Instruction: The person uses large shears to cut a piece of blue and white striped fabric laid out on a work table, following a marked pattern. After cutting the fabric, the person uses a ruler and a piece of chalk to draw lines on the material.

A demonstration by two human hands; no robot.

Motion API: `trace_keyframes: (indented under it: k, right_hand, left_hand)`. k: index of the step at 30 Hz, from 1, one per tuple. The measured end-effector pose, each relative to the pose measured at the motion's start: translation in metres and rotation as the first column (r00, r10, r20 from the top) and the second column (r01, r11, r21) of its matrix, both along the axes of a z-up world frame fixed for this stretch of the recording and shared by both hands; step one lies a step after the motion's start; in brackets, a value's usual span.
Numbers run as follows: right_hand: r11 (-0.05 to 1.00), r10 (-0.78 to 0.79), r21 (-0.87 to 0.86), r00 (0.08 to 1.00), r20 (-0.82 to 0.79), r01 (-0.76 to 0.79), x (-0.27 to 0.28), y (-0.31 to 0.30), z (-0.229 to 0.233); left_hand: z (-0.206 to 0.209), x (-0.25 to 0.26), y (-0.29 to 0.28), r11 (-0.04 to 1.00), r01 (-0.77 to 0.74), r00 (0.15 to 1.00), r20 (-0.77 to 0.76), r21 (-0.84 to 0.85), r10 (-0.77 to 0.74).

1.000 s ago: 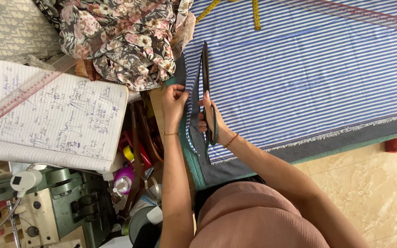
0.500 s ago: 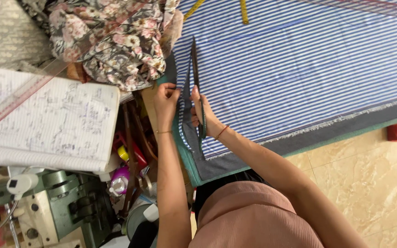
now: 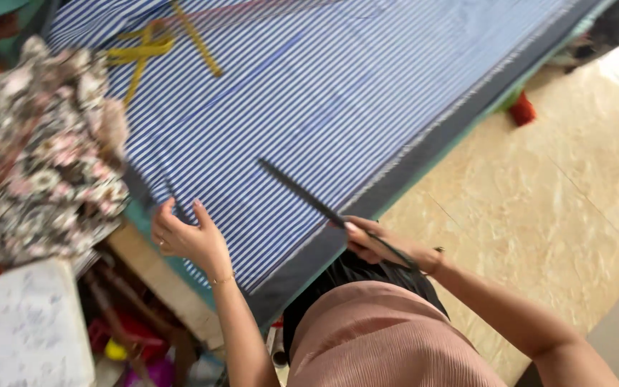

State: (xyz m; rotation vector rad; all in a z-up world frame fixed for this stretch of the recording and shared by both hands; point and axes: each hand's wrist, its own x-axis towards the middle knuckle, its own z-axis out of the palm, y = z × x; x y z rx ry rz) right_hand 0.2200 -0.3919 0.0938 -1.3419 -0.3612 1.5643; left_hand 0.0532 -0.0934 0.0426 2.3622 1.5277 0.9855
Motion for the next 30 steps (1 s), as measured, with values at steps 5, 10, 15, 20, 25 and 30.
trace_keyframes:
  k: [5, 10, 15, 20, 25, 30]
  right_hand:
    - [0.95, -0.311, -0.018, 0.95, 0.04, 0.312, 0.054, -0.108, -0.01]
    - [0.877, -0.469, -0.076, 0.88, 0.079, 0.474, 0.119, -0.193, -0.015]
    - [0.836, -0.514, -0.153, 0.85, 0.115, 0.527, 0.192, -0.265, -0.018]
    - [0.878, -0.415, -0.187, 0.895, 0.163, 0.441, 0.253, -0.308, -0.019]
    - [0.895, -0.385, -0.197, 0.916, 0.11, 0.4, 0.291, -0.323, -0.027]
    - [0.905, -0.356, -0.229, 0.933, 0.057, 0.36, 0.316, -0.326, -0.032]
  left_hand:
    - [-0.019, 0.078, -0.073, 0.95, 0.311, 0.95, -0.032, 0.019, -0.31]
    - [-0.027, 0.173, -0.165, 0.833, 0.549, 0.83, -0.073, -0.063, -0.553]
    - [-0.041, 0.269, -0.258, 0.699, 0.675, 0.696, -0.113, -0.234, -0.709]
    - [-0.057, 0.345, -0.32, 0.647, 0.716, 0.618, -0.194, -0.261, -0.762]
    - [-0.069, 0.376, -0.345, 0.634, 0.735, 0.583, -0.254, -0.239, -0.772]
    - [-0.081, 0.4, -0.352, 0.637, 0.723, 0.567, -0.296, -0.267, -0.769]
